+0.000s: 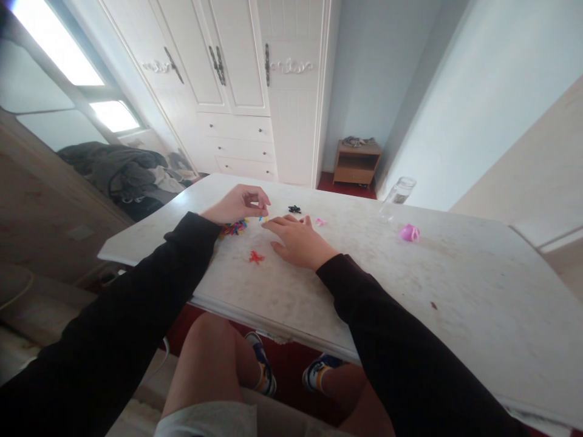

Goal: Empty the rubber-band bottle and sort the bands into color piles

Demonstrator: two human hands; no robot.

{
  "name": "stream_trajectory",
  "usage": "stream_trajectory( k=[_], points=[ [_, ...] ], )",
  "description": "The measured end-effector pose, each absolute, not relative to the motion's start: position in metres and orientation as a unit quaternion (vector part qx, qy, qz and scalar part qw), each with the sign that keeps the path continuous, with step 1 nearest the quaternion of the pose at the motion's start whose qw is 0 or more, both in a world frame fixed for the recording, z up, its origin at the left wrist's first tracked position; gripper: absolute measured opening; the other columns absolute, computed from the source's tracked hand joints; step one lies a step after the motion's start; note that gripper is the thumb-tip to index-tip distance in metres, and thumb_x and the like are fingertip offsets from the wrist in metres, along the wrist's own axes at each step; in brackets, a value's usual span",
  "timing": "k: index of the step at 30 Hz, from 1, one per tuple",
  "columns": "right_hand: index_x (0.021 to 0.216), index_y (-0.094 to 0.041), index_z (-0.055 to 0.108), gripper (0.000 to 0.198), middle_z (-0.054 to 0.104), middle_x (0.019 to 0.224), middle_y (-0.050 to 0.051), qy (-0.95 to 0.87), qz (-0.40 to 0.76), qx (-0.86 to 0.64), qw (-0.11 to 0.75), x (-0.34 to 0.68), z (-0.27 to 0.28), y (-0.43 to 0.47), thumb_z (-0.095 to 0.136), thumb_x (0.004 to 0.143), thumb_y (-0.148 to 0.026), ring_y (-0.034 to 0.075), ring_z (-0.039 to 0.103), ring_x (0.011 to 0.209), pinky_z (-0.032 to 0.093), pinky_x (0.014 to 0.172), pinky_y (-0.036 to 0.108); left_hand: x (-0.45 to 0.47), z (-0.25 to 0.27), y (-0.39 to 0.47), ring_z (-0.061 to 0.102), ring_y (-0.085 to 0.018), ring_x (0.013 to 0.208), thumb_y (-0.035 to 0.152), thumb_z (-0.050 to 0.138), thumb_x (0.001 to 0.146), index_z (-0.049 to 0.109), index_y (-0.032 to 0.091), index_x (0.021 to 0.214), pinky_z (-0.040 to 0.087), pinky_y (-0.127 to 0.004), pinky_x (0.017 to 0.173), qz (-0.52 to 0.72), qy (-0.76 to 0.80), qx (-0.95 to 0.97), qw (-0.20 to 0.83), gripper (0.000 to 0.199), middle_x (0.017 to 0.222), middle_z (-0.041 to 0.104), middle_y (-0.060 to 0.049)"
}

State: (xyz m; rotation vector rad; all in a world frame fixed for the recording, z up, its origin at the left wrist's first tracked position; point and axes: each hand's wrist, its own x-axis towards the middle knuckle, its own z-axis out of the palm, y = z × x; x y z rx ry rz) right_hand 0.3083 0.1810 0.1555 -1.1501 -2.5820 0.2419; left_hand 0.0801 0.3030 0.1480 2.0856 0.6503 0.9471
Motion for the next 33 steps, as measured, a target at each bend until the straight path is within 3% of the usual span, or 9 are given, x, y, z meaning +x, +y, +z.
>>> stream_trajectory(
  k=[13, 23, 33],
  points=[
    [0.137, -0.018, 0.068, 0.037, 0.07, 0.143, 0.015, -0.88, 0.031, -0.449, 0.15, 0.314, 0.152, 0.189, 0.052, 0.104, -0.023, 0.031, 0.061, 0.131, 0.042, 0.107, 0.057, 0.08, 0.149, 0.303, 0.067, -0.012, 0.073, 0.043, 0.096, 0.07, 0.069, 0.015, 0.082, 0.06, -0.025, 0.07, 0.413, 0.267, 0.804, 0.335, 0.041, 0.085, 0.069, -0.003],
    [0.125, -0.019, 0.071, 0.029, 0.072, 0.136, 0.015, -0.866, 0.034, -0.486, 0.114, 0.315, 0.15, 0.191, 0.055, 0.101, -0.024, 0.034, 0.06, 0.13, 0.04, 0.108, 0.067, 0.082, 0.152, 0.301, 0.067, -0.012, 0.074, 0.042, 0.095, 0.069, 0.071, 0.016, 0.09, 0.061, -0.025, 0.071, 0.431, 0.282, 0.796, 0.319, 0.041, 0.078, 0.063, 0.0],
    [0.127, -0.02, 0.071, 0.03, 0.073, 0.135, 0.016, -0.849, 0.021, -0.509, 0.143, 0.316, 0.151, 0.192, 0.055, 0.102, -0.026, 0.035, 0.062, 0.127, 0.041, 0.108, 0.063, 0.081, 0.153, 0.299, 0.073, -0.014, 0.076, 0.043, 0.099, 0.065, 0.071, 0.014, 0.086, 0.064, -0.027, 0.07, 0.411, 0.305, 0.792, 0.333, 0.045, 0.095, 0.072, -0.006]
  ],
)
